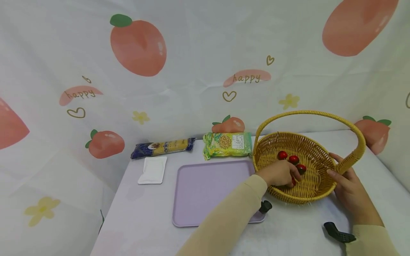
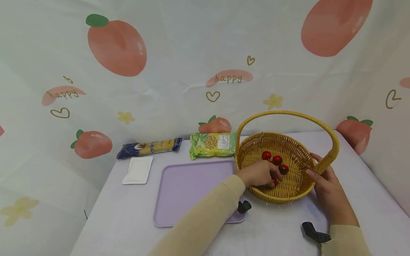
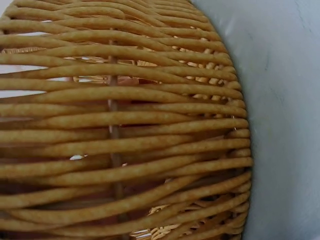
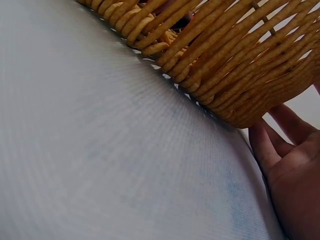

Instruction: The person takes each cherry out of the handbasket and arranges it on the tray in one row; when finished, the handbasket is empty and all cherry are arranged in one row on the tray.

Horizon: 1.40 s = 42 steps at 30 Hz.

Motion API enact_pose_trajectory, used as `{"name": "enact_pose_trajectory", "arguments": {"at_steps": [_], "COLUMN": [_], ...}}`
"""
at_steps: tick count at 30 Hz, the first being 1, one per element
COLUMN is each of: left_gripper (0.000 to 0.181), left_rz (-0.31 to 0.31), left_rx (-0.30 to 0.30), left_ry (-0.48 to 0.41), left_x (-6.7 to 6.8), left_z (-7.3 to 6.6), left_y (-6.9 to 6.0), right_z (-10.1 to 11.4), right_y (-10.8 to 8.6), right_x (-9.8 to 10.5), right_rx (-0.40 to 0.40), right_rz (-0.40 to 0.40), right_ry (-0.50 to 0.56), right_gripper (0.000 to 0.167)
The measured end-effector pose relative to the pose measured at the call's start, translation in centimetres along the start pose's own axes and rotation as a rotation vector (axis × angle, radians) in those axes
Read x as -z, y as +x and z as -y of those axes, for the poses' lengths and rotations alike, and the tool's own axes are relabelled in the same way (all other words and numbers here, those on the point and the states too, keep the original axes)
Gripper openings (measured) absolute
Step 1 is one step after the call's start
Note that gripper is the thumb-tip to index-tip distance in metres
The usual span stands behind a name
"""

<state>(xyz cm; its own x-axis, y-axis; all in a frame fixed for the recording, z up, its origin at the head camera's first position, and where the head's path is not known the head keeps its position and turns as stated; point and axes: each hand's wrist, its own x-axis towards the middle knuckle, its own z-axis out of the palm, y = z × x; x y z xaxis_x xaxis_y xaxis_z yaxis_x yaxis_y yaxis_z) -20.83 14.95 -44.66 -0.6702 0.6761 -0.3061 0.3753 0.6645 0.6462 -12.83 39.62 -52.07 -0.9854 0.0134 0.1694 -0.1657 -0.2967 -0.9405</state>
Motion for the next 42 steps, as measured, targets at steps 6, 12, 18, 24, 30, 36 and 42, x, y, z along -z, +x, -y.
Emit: {"name": "enact_pose_trajectory", "arguments": {"at_steps": [6,12,18,24,30,36,42], "left_gripper": [0.018,0.017,0.024,0.025,0.024,0.025,0.027], "left_rz": [-0.057,-0.135,-0.163,-0.258,-0.293,-0.358,-0.391], "left_rx": [-0.109,-0.190,-0.224,-0.272,-0.263,-0.311,-0.350], "left_ry": [-0.117,-0.388,-0.699,-0.576,-0.710,-0.663,-0.811], "left_x": [0.6,1.2,1.1,1.3,1.0,1.1,1.1], "left_z": [0.7,1.0,1.0,1.5,1.5,1.5,1.9], "left_y": [0.0,-0.5,-0.9,-1.1,-1.3,-2.0,-3.1], "right_z": [0.0,0.1,0.2,0.3,0.3,0.1,0.0], "right_y": [0.1,0.2,0.2,0.2,0.0,0.0,0.0], "right_x": [-0.1,-0.3,-0.4,-0.5,-0.5,-0.4,-0.4], "right_rx": [-0.003,-0.011,-0.021,-0.019,-0.007,-0.006,-0.004], "right_rz": [-0.009,-0.025,-0.033,-0.036,-0.017,-0.018,-0.024], "right_ry": [-0.006,-0.024,-0.022,-0.029,-0.020,-0.013,-0.020], "right_gripper": [0.063,0.063,0.063,0.062,0.062,0.062,0.062]}}
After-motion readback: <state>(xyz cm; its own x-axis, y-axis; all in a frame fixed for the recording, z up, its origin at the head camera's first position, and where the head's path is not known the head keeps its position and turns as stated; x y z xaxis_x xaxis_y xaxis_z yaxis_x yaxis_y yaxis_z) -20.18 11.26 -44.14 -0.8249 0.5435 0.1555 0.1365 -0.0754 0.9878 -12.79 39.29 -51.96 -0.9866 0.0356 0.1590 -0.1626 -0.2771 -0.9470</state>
